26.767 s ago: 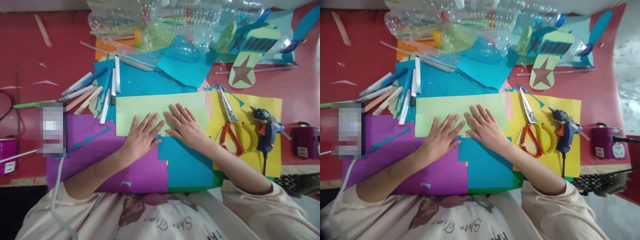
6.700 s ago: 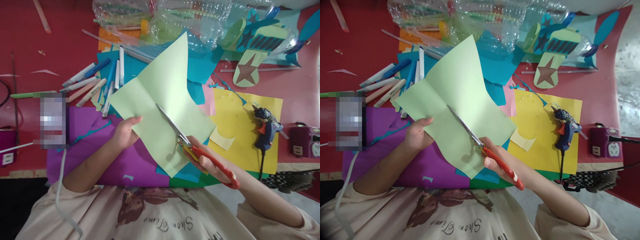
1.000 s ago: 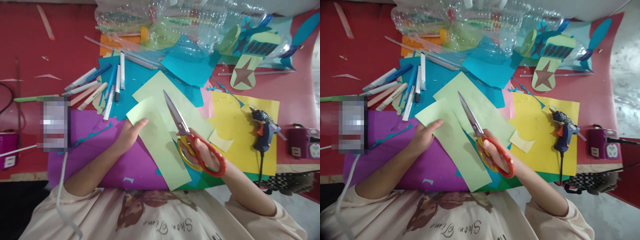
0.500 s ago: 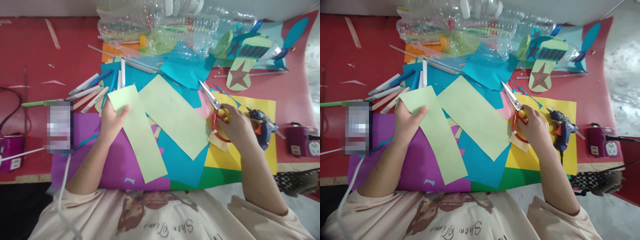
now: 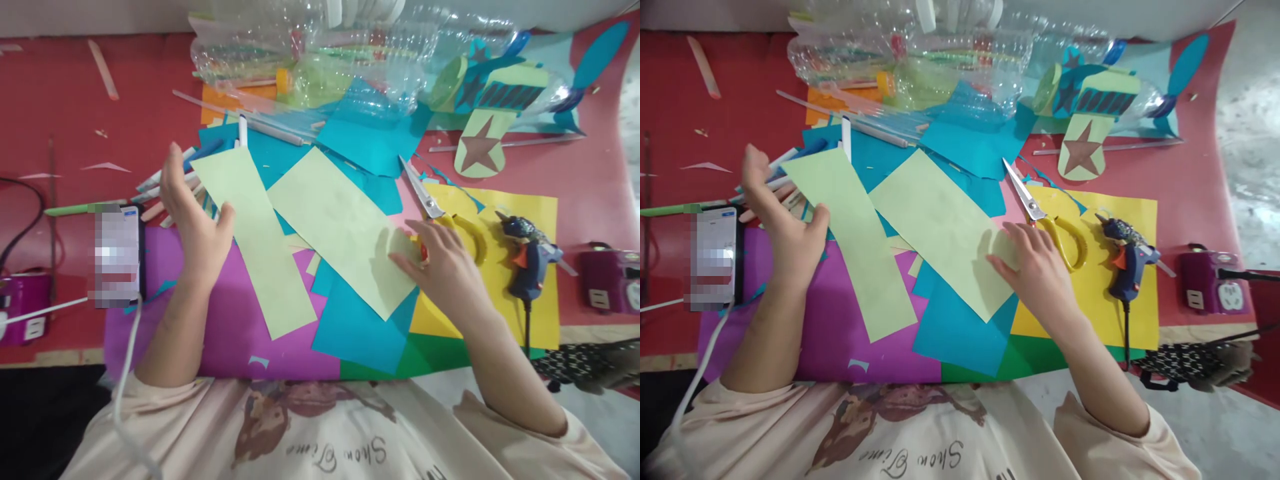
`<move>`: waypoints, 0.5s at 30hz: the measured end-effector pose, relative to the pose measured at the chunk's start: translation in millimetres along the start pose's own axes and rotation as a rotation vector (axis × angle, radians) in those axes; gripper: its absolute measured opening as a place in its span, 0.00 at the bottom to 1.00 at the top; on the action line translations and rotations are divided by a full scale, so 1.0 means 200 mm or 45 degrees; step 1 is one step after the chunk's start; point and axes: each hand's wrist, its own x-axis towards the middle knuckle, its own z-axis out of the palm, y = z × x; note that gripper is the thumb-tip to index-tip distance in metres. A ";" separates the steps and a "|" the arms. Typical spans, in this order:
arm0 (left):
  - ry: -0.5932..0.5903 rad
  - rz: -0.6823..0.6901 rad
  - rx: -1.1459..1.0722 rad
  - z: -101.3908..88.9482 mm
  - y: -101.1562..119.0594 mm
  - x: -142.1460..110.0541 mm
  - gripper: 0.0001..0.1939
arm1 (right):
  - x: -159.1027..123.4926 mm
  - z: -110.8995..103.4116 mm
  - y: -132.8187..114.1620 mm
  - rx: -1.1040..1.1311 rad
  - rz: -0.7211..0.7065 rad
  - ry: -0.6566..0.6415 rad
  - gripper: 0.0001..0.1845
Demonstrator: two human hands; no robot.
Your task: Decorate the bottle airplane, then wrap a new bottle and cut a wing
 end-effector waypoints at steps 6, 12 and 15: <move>-0.443 0.561 -0.003 0.10 0.10 -0.09 0.27 | -0.03 0.13 -0.08 0.026 0.002 -0.013 0.41; -0.717 0.477 -0.024 0.15 0.06 -0.11 0.49 | 0.03 0.11 -0.02 0.349 0.099 -0.005 0.19; -0.726 0.377 -0.095 0.12 0.02 -0.08 0.49 | 0.09 0.05 0.02 0.664 0.111 -0.107 0.15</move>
